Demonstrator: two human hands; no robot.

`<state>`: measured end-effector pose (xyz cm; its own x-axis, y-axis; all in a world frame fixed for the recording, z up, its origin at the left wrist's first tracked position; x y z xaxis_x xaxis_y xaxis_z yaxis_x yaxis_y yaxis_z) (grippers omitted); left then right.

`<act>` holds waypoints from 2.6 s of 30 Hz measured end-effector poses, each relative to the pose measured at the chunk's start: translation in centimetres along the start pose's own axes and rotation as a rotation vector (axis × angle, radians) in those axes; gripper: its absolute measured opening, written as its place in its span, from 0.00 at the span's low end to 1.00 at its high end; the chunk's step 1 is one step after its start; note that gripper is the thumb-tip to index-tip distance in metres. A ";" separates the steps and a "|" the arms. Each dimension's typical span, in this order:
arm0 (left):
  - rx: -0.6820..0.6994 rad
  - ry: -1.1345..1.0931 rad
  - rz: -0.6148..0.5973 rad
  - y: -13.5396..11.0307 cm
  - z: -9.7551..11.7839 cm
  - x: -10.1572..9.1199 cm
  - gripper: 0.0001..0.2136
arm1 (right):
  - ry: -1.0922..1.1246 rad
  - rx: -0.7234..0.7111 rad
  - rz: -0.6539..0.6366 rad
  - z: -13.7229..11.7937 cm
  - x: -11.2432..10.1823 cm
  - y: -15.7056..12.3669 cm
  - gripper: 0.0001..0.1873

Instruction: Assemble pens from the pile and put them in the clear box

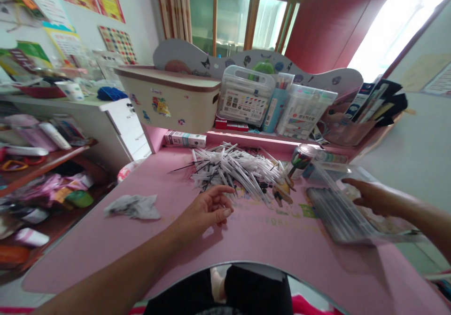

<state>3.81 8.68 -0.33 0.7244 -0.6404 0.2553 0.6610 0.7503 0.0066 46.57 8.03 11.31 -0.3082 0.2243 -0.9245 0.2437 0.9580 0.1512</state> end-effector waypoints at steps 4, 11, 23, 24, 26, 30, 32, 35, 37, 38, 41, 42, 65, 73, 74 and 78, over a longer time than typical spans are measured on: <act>0.006 -0.018 0.037 0.1 0.0 -0.2 0.22 | -0.299 -0.057 -0.217 -4.1 -0.8 -0.1 0.18; 0.006 -0.092 0.272 -0.6 -0.2 -1.8 0.18 | -0.248 -0.455 -0.345 -18.4 4.3 -5.4 0.16; -0.105 -0.057 0.278 -0.3 -2.3 -2.3 0.10 | -0.393 -0.226 -0.533 -20.0 17.1 -5.0 0.11; -0.127 -0.066 0.260 -0.3 -2.6 -2.0 0.08 | -0.390 -0.218 -0.527 -19.7 17.2 -5.0 0.11; -0.165 -0.087 0.235 -0.3 -2.9 -1.5 0.08 | -0.381 -0.192 -0.523 -19.1 17.4 -5.0 0.11; -0.191 -0.117 0.208 -0.4 -3.1 -0.9 0.08 | -0.304 -0.171 -0.476 -18.7 16.7 -4.4 0.09; -0.194 -0.145 0.187 -0.3 -3.0 -0.5 0.09 | -0.189 -0.215 -0.428 -19.3 16.1 -4.4 0.08; -0.206 -0.165 0.163 -0.3 -3.0 -0.1 0.12 | 0.066 -0.390 -0.401 -21.8 16.0 -5.7 0.06; -0.197 -0.145 0.130 -0.1 -2.8 0.4 0.14 | 0.219 -0.531 -0.407 -23.9 16.6 -7.4 0.05; -0.184 -0.146 0.117 0.0 -2.8 0.6 0.14 | 0.270 -0.593 -0.406 -24.9 16.9 -8.3 0.05; -0.144 -0.199 0.107 0.3 -3.0 0.7 0.13 | 0.337 -0.731 -0.392 -26.9 17.9 -10.3 0.03; -0.130 -0.201 0.120 0.4 -3.0 0.4 0.12 | 0.350 -0.755 -0.394 -27.1 18.2 -10.6 0.03; -0.159 -0.118 0.240 -0.2 -3.1 -0.8 0.13 | -0.231 -0.574 -0.285 -26.2 20.1 -8.2 0.11; -0.189 -0.101 0.174 0.0 -3.4 0.0 0.14 | 0.008 -0.380 -0.370 -24.0 18.8 -8.0 0.10; -0.185 -0.109 0.165 0.0 -3.4 0.1 0.14 | 0.079 -0.382 -0.417 -23.9 18.8 -8.0 0.11; -0.169 -0.121 0.160 0.0 -3.3 0.3 0.15 | 0.480 -0.293 -0.591 -22.6 19.6 -7.4 0.17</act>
<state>4.65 7.93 -3.44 0.8001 -0.4840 0.3544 0.5710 0.7956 -0.2025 17.94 9.36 -0.04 -0.6871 -0.3441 -0.6399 -0.3121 0.9351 -0.1677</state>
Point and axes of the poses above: each hand's wrist, its own y-axis towards the middle knuckle, its own x-axis out of the palm, z = x × y, the point moved 10 cm from there along y, towards the middle knuckle, and after that the axes turned 11 degrees about -z, right-handed, at the moved point
